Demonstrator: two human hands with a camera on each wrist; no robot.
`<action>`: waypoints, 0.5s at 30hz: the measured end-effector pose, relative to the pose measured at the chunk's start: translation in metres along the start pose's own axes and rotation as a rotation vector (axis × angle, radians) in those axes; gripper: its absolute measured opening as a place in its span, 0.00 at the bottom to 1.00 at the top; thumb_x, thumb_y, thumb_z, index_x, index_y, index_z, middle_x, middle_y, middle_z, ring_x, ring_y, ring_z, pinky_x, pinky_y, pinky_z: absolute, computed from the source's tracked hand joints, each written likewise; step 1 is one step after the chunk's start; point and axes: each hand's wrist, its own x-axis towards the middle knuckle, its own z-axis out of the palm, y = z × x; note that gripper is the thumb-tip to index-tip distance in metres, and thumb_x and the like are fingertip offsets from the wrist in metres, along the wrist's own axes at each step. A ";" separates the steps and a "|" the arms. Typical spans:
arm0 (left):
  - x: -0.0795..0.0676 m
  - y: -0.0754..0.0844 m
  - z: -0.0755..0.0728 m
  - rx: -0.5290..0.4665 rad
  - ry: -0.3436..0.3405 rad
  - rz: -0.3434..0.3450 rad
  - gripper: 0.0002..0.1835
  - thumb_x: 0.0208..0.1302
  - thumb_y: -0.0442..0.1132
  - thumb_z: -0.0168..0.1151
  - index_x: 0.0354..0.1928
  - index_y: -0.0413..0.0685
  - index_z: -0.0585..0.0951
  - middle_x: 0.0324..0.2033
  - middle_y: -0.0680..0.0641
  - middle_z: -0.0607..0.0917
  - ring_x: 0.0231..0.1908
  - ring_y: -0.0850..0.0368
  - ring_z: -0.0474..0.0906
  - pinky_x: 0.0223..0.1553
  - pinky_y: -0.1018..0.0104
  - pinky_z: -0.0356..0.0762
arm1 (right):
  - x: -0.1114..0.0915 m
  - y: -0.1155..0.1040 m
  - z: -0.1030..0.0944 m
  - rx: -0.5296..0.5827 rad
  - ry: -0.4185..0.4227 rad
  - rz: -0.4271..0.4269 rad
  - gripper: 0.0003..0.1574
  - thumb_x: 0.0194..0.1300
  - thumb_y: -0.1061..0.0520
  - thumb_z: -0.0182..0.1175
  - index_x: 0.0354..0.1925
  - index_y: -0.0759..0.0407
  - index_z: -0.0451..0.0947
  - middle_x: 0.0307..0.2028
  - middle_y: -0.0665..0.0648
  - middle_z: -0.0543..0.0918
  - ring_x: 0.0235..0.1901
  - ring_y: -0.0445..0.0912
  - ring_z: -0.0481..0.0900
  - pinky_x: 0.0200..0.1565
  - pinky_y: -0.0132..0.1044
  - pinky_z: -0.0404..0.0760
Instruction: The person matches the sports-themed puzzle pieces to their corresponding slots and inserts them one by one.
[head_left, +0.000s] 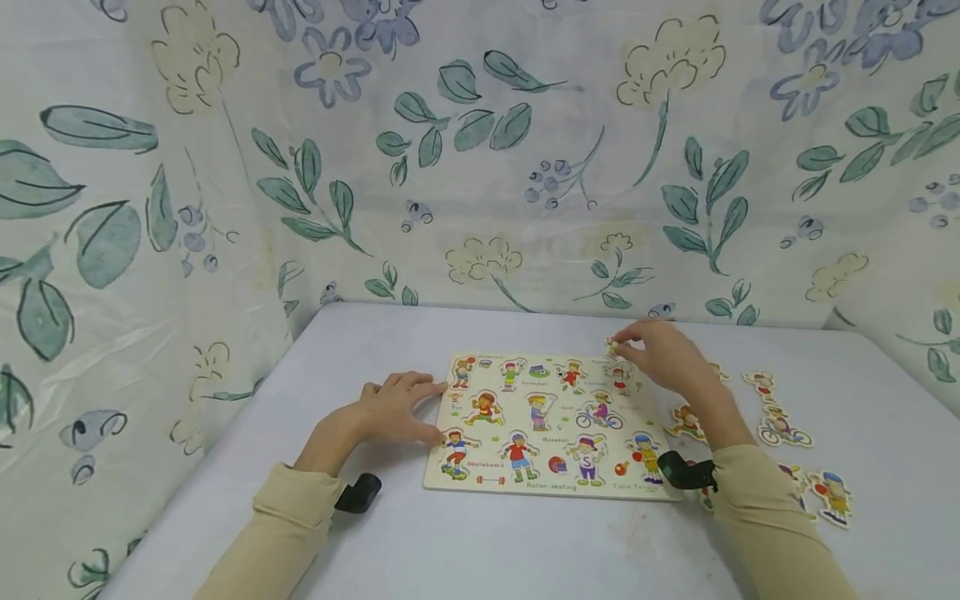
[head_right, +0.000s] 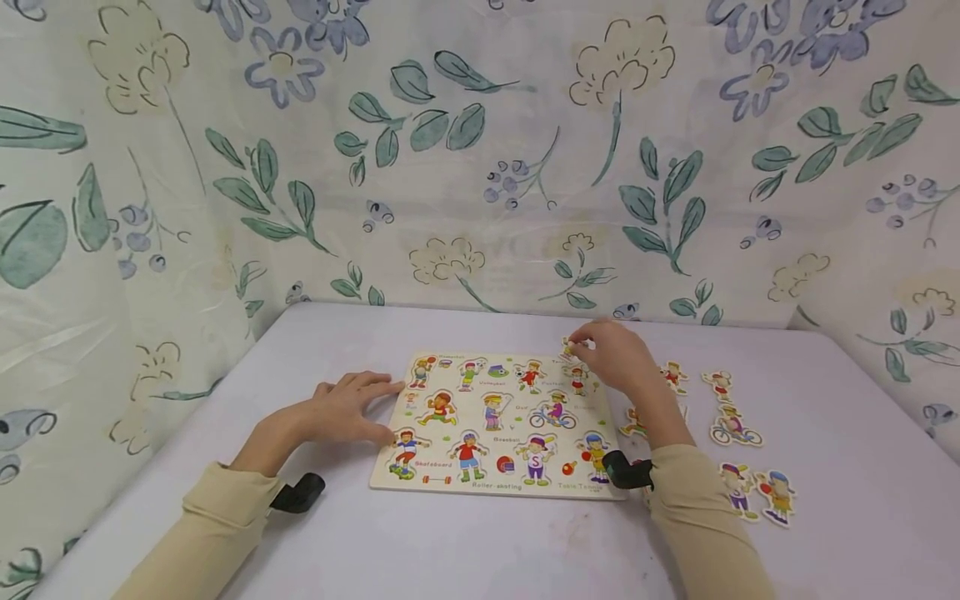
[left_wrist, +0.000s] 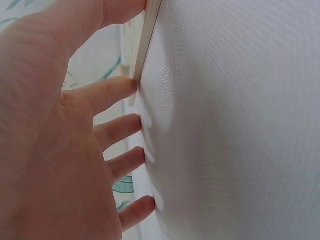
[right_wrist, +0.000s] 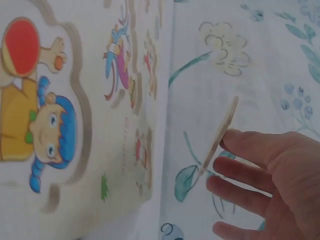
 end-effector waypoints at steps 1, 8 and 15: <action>0.000 0.000 0.000 -0.001 0.000 0.002 0.45 0.54 0.59 0.67 0.74 0.55 0.65 0.74 0.41 0.60 0.72 0.37 0.53 0.65 0.29 0.51 | 0.000 -0.001 0.001 -0.003 -0.001 -0.007 0.19 0.72 0.54 0.58 0.53 0.64 0.82 0.55 0.67 0.80 0.59 0.64 0.74 0.59 0.60 0.72; 0.002 0.000 -0.001 0.006 -0.006 -0.002 0.45 0.55 0.59 0.67 0.74 0.55 0.65 0.74 0.41 0.60 0.73 0.37 0.52 0.66 0.30 0.51 | 0.008 -0.016 0.008 0.014 0.010 -0.035 0.19 0.72 0.53 0.57 0.53 0.63 0.81 0.53 0.65 0.82 0.57 0.62 0.76 0.57 0.59 0.74; 0.003 -0.003 -0.001 0.002 -0.008 -0.001 0.46 0.54 0.60 0.67 0.74 0.55 0.64 0.74 0.41 0.60 0.73 0.37 0.52 0.65 0.28 0.50 | 0.023 -0.036 0.010 0.033 0.012 -0.061 0.19 0.74 0.51 0.55 0.55 0.60 0.80 0.55 0.64 0.81 0.54 0.61 0.78 0.52 0.56 0.77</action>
